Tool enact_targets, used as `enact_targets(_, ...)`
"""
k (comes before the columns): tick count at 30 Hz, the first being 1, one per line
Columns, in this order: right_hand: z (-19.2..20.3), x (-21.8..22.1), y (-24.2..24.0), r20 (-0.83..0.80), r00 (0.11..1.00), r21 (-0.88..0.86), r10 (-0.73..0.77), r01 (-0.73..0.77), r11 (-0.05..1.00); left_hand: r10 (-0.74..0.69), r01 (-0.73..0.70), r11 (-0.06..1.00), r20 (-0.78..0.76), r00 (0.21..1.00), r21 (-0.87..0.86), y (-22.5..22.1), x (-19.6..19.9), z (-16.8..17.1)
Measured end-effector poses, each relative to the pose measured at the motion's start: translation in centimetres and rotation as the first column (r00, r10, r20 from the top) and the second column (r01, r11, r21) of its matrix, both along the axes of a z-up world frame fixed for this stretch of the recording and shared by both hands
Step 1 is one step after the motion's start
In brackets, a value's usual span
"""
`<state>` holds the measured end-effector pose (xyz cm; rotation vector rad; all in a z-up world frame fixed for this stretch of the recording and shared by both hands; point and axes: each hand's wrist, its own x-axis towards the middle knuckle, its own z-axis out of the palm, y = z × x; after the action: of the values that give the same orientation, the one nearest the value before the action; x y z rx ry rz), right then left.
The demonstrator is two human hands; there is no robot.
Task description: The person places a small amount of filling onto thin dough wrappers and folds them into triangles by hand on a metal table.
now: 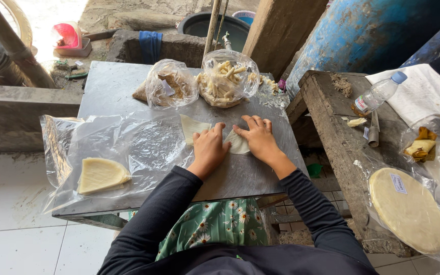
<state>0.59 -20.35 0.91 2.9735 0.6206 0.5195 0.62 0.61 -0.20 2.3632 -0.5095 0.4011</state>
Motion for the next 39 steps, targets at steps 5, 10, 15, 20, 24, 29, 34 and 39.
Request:
enact_targets(5,1.5,-0.1,-0.1,0.050,0.996,-0.057,-0.073,0.076,0.996,0.008,-0.007,1.000,-0.036,0.999,0.024,0.0,-0.2,0.3)
enact_targets(10,1.6,-1.2,0.6,-0.011,0.999,0.143,-0.047,0.048,0.989,0.007,-0.006,1.000,-0.025,1.000,0.023,-0.1,-0.2,0.0)
enact_targets(15,0.6,-1.5,1.8,-0.008,0.999,0.154,0.031,-0.029,0.988,0.009,-0.009,1.000,-0.042,0.999,0.016,-0.1,0.0,-0.1)
enact_targets(20,0.6,-2.8,0.7,-0.090,0.992,0.249,0.093,-0.068,0.966,0.008,-0.008,1.000,0.001,1.000,-0.021,0.0,0.0,-0.3)
enact_targets(24,2.5,-2.8,0.2,-0.109,0.988,0.352,0.108,-0.063,0.934,0.009,-0.009,1.000,-0.023,1.000,0.005,0.0,0.0,-0.2)
enact_targets(29,5.8,0.3,3.3,0.106,0.988,0.551,0.110,-0.150,0.821,0.007,-0.006,1.000,0.034,0.999,-0.023,-0.2,0.1,-0.7)
enact_targets(34,6.0,7.6,11.5,0.182,0.950,0.525,0.255,-0.313,0.791,0.068,-0.068,0.998,0.047,0.997,-0.004,-0.6,0.9,-1.4)
enact_targets(39,3.8,15.5,17.9,-0.084,0.993,0.486,0.080,-0.029,0.874,0.408,-0.455,0.881,0.284,0.868,0.126,2.4,3.5,-0.4)
